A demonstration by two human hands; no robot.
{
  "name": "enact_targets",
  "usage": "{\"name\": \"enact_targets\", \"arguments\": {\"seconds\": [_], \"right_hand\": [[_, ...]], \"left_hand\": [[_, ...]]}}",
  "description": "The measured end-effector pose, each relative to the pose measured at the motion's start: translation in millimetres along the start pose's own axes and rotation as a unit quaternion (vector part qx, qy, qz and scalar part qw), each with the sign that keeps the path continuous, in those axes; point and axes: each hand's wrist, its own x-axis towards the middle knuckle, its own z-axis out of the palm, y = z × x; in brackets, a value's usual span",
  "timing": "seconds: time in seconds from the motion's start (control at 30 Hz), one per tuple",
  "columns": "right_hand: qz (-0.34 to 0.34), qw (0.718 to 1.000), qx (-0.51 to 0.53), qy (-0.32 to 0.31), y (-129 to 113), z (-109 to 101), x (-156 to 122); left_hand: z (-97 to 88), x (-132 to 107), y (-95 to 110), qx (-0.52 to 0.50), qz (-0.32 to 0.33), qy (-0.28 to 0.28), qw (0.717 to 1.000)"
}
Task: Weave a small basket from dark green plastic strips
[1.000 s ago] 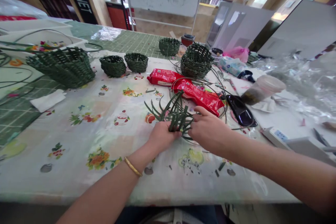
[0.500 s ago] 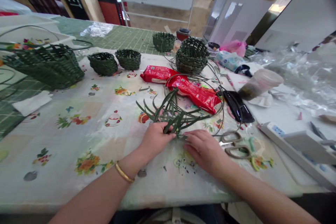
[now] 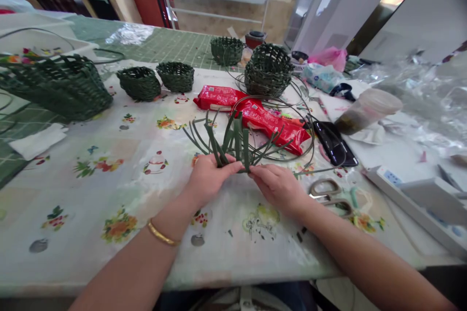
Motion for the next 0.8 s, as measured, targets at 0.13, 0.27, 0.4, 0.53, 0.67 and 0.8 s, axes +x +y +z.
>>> {"name": "enact_targets", "arguments": {"seconds": [0.13,0.27,0.4,0.53,0.67,0.8], "right_hand": [[0.049,0.996,0.062,-0.036,0,-11,12],[0.134,0.984,0.110,-0.029,-3,-26,26],[0.176,0.973,0.146,0.032,-5,-43,32],[0.170,0.972,0.161,0.026,-10,-54,27],[0.144,0.975,0.168,0.001,-18,-57,21],[0.109,0.983,0.144,0.042,-22,-58,20]], "left_hand": [[-7.5,-3,18,-0.074,-0.043,-0.081,0.993],[-26.1,-12,30,-0.020,0.097,-0.053,0.994],[-35.8,-17,25,0.252,0.392,0.122,0.876],[-27.0,-14,20,0.419,0.504,0.124,0.744],[-18.9,-15,21,0.414,0.513,0.123,0.742],[-19.5,-19,23,0.412,0.528,0.135,0.730]]}}
